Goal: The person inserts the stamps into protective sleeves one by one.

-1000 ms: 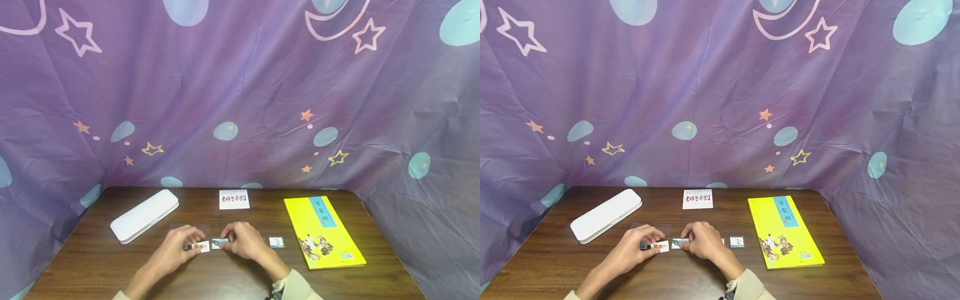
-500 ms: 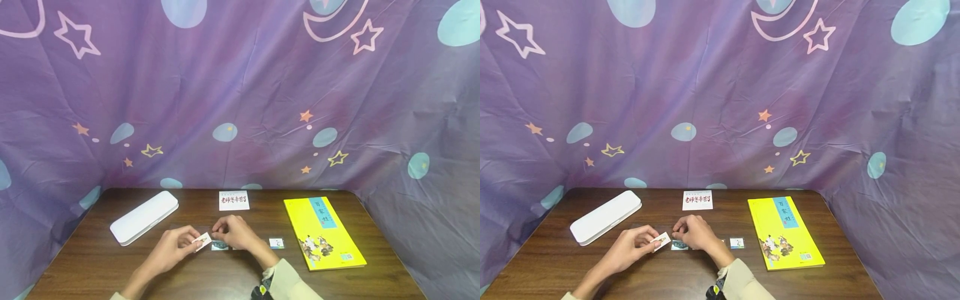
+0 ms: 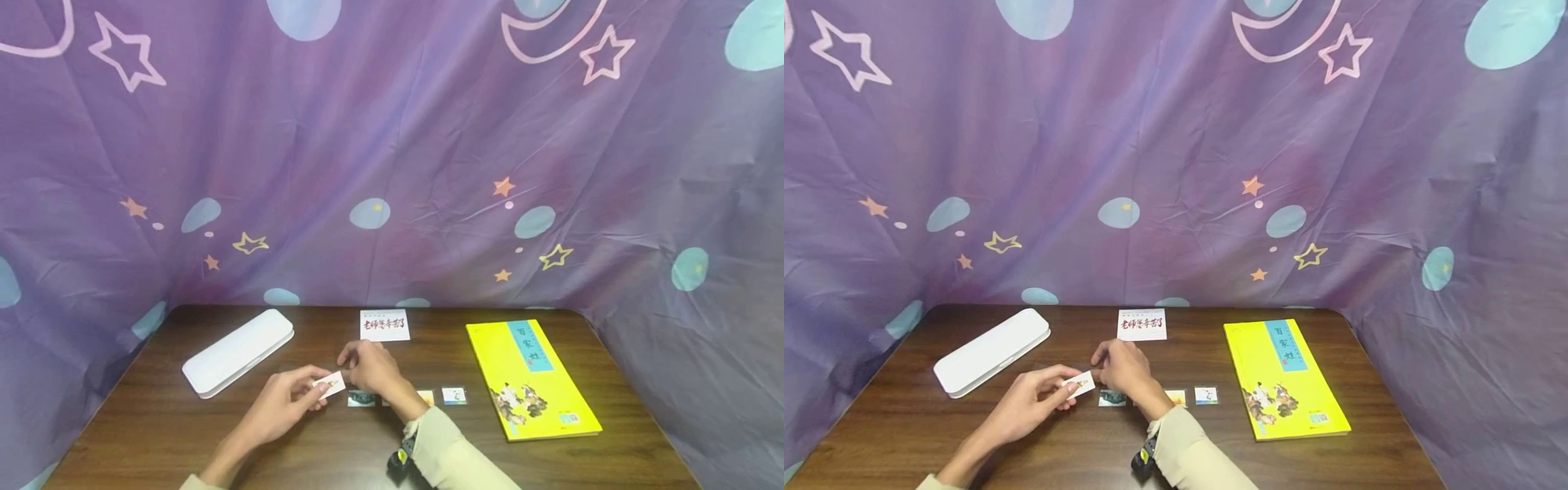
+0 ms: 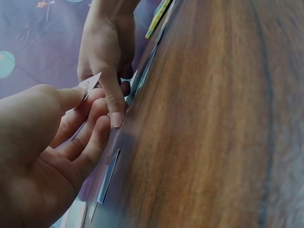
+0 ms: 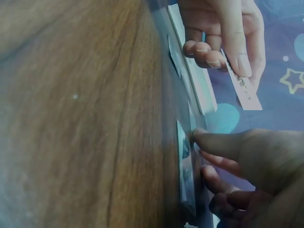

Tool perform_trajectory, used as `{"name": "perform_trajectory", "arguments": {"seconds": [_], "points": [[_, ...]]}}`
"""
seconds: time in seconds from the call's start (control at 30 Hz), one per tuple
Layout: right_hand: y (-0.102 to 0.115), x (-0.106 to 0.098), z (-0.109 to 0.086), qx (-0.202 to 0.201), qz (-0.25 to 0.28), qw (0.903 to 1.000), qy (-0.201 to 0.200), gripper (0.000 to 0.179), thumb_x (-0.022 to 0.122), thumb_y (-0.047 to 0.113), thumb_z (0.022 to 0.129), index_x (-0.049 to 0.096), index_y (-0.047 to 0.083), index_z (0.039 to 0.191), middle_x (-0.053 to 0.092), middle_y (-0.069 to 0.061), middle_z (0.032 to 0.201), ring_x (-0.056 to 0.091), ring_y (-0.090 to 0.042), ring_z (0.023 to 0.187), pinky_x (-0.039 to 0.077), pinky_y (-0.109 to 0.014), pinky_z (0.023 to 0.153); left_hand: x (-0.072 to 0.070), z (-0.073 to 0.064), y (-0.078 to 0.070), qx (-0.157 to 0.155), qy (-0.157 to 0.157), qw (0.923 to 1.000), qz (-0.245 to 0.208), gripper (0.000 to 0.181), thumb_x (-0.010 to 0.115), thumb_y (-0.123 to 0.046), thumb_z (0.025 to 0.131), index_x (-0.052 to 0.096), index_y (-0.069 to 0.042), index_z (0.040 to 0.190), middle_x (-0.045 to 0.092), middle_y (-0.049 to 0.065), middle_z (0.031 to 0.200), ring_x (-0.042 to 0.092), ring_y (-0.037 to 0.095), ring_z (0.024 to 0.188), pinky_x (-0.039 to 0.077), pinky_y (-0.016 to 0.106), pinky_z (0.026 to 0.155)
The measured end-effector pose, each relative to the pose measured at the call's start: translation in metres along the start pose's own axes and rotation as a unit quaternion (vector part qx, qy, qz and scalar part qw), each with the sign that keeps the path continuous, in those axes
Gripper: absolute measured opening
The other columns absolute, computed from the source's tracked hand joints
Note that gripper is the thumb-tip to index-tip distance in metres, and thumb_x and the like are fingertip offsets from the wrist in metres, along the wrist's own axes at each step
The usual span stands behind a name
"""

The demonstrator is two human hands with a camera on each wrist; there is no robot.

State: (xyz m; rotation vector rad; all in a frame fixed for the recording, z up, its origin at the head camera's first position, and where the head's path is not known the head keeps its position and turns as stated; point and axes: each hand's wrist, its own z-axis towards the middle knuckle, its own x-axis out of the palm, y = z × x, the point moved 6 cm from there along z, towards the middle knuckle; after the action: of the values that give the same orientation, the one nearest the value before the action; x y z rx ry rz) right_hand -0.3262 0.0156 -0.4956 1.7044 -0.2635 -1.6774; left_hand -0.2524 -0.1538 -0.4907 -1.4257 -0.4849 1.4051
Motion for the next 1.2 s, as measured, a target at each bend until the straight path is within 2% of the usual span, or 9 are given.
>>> {"name": "perform_trajectory", "arguments": {"seconds": [0.17,0.3,0.43,0.57,0.77,0.87,0.97,1.1,1.2], "points": [[-0.003,-0.003,-0.002,0.028,0.001,0.9996,-0.003,0.012,0.092,0.019,0.084,0.081,0.021,0.087,0.066,0.01,0.073,0.057,-0.007,0.067,0.046,-0.026,0.063,0.001,0.001,-0.001,0.007,-0.004,0.9998,-0.017,0.029,0.07,-0.017,0.106,0.07,-0.005,0.132,0.081,0.01,0.093,0.079,0.019,0.079,0.066,0.027,0.072],[-0.007,-0.002,-0.004,0.017,0.024,0.9995,0.002,0.011,0.089,0.018,0.087,0.079,0.022,0.086,0.068,0.011,0.074,0.058,-0.006,0.067,0.048,-0.026,0.066,0.001,0.0,-0.002,0.003,0.0,0.9997,-0.024,0.029,0.071,-0.018,0.106,0.07,-0.004,0.132,0.081,0.009,0.093,0.079,0.019,0.079,0.066,0.028,0.073],[-0.013,-0.006,-0.007,-0.006,0.081,0.9967,0.002,0.008,0.084,0.016,0.092,0.077,0.018,0.089,0.073,0.007,0.08,0.061,-0.005,0.068,0.052,-0.024,0.068,0.002,0.0,-0.001,0.001,-0.006,0.9997,-0.023,0.026,0.071,-0.018,0.106,0.071,-0.005,0.128,0.081,0.006,0.092,0.078,0.018,0.079,0.066,0.027,0.072],[-0.02,-0.017,-0.015,-0.02,0.17,0.9853,0.002,0.007,0.079,0.015,0.097,0.073,0.011,0.097,0.078,-0.002,0.088,0.068,-0.009,0.073,0.058,-0.023,0.068,0.004,0.001,0.001,-0.007,-0.015,0.9996,-0.021,0.019,0.072,-0.017,0.105,0.073,-0.007,0.121,0.08,0.004,0.089,0.078,0.015,0.077,0.066,0.028,0.071],[-0.036,-0.029,-0.036,-0.018,0.282,0.959,0.027,0.02,0.079,0.013,0.098,0.072,0.004,0.114,0.078,-0.011,0.093,0.071,-0.018,0.077,0.056,-0.022,0.068,0.009,0.0,0.0,-0.007,-0.012,0.9997,-0.018,0.016,0.072,-0.017,0.104,0.074,-0.007,0.118,0.081,0.007,0.091,0.078,0.014,0.078,0.066,0.027,0.073],[-0.044,-0.032,-0.049,-0.012,0.302,0.9518,0.05,0.033,0.08,0.014,0.097,0.071,0.003,0.126,0.077,-0.011,0.095,0.069,-0.016,0.077,0.055,-0.021,0.067,0.011,-0.001,-0.003,-0.005,-0.012,0.9996,-0.027,0.018,0.072,-0.019,0.105,0.074,-0.006,0.118,0.081,0.009,0.092,0.078,0.016,0.079,0.066,0.026,0.074],[-0.051,-0.035,-0.062,-0.003,0.314,0.9467,0.071,0.037,0.081,0.015,0.097,0.071,0.004,0.131,0.076,-0.009,0.094,0.066,-0.012,0.073,0.052,-0.02,0.062,0.014,-0.001,-0.004,-0.008,-0.01,0.9994,-0.032,0.019,0.072,-0.021,0.105,0.074,-0.007,0.118,0.081,0.008,0.092,0.079,0.017,0.079,0.065,0.026,0.074],[-0.057,-0.038,-0.079,0.003,0.321,0.9429,0.087,0.028,0.081,0.017,0.098,0.076,0.006,0.124,0.075,-0.011,0.09,0.058,-0.008,0.063,0.048,-0.019,0.054,0.021,-0.001,-0.004,-0.012,-0.002,0.9993,-0.036,0.018,0.071,-0.02,0.106,0.075,-0.008,0.117,0.081,0.009,0.093,0.078,0.016,0.079,0.066,0.026,0.074],[-0.062,-0.041,-0.089,0.007,0.325,0.9419,0.085,0.022,0.079,0.019,0.099,0.078,0.005,0.116,0.075,-0.017,0.089,0.056,-0.007,0.061,0.049,-0.019,0.055,0.027,0.0,-0.006,-0.013,0.005,0.9991,-0.04,0.017,0.071,-0.02,0.106,0.075,-0.008,0.117,0.081,0.011,0.094,0.078,0.016,0.079,0.066,0.027,0.074]]}}
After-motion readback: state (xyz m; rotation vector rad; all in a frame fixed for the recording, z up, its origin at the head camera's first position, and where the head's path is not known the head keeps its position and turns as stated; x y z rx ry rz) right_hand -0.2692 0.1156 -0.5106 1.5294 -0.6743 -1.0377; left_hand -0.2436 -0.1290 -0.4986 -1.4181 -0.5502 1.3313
